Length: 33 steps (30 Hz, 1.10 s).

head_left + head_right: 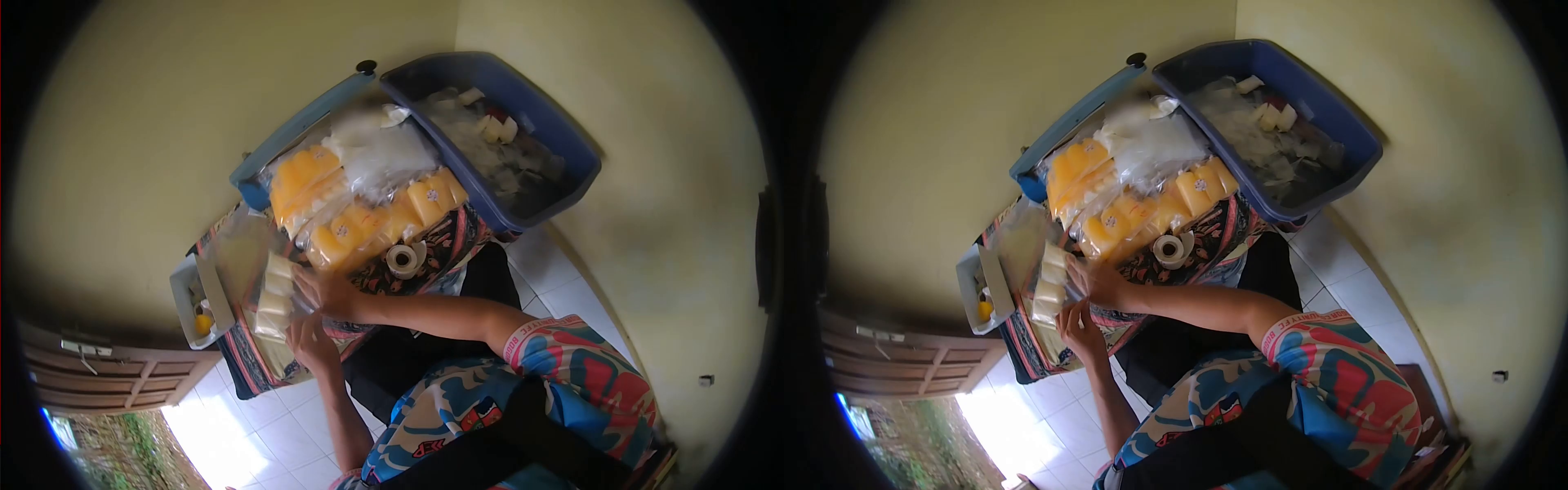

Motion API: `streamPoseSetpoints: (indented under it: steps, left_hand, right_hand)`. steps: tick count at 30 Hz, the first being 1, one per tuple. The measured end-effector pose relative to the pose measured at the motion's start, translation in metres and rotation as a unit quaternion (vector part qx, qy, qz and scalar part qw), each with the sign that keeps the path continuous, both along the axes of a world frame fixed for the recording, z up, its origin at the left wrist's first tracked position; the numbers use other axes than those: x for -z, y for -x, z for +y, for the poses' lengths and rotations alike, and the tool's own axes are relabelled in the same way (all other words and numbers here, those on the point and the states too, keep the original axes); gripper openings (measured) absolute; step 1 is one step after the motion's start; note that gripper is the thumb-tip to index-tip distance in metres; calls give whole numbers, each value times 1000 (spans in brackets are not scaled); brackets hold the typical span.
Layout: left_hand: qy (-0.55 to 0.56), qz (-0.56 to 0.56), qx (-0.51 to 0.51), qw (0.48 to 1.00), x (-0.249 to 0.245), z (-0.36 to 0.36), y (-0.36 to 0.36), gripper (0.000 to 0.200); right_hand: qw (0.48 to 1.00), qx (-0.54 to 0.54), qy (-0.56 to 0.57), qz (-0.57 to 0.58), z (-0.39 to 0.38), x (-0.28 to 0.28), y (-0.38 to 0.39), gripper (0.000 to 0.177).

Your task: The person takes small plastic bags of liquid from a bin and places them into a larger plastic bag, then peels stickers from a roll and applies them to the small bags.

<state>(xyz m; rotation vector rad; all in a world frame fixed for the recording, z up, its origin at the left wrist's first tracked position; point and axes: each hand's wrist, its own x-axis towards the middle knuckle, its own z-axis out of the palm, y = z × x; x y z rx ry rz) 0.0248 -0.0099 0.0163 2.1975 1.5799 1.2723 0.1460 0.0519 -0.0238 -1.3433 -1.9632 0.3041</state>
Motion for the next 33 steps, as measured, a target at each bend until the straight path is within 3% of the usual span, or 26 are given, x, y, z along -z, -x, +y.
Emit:
streamPoseSetpoints:
  steps: [1,2,5,6,10,13,19,21,25,26,28,33]
  left_hand:
    - [0,-10,-9,1000,0,-1,0,11]
    - [1,-21,-17,1000,2,-3,0,12]
    - [-23,-31,-37,999,12,-8,5,20]
    - [-40,-40,-44,997,13,-10,4,20]
    - [-66,-43,-49,996,27,-16,12,20]
    - [-76,-43,-50,995,38,-17,18,15]
    - [-78,-55,-46,994,44,-14,11,11]
    - [-76,-60,-48,994,42,-15,5,10]
    - [-83,-36,-41,995,44,-13,5,8]
    - [-80,-28,-41,996,44,-14,5,8]
    - [-69,-26,-50,996,44,-16,3,8]
    - [-49,-24,-58,997,44,-20,0,8]
  right_hand:
    - [998,-15,58,32,-2,-2,-2,44]
    - [996,-5,-83,-43,-6,4,-9,41]
    - [993,-95,71,-8,-42,-21,-46,37]
    - [994,-100,-25,38,-50,-8,-55,29]
    - [988,-141,61,16,-100,-37,-121,18]
    - [990,-139,24,-2,-124,-78,-169,15]
    - [996,-4,-31,-81,-116,-173,-291,17]
    - [986,157,35,-49,-98,-191,-338,19]
    - [973,214,79,-37,-44,-169,-474,24]
    - [962,232,114,-92,-37,-164,-491,24]
    - [925,268,184,-199,-25,-157,-513,25]
    - [901,221,234,-291,4,-102,-530,33]
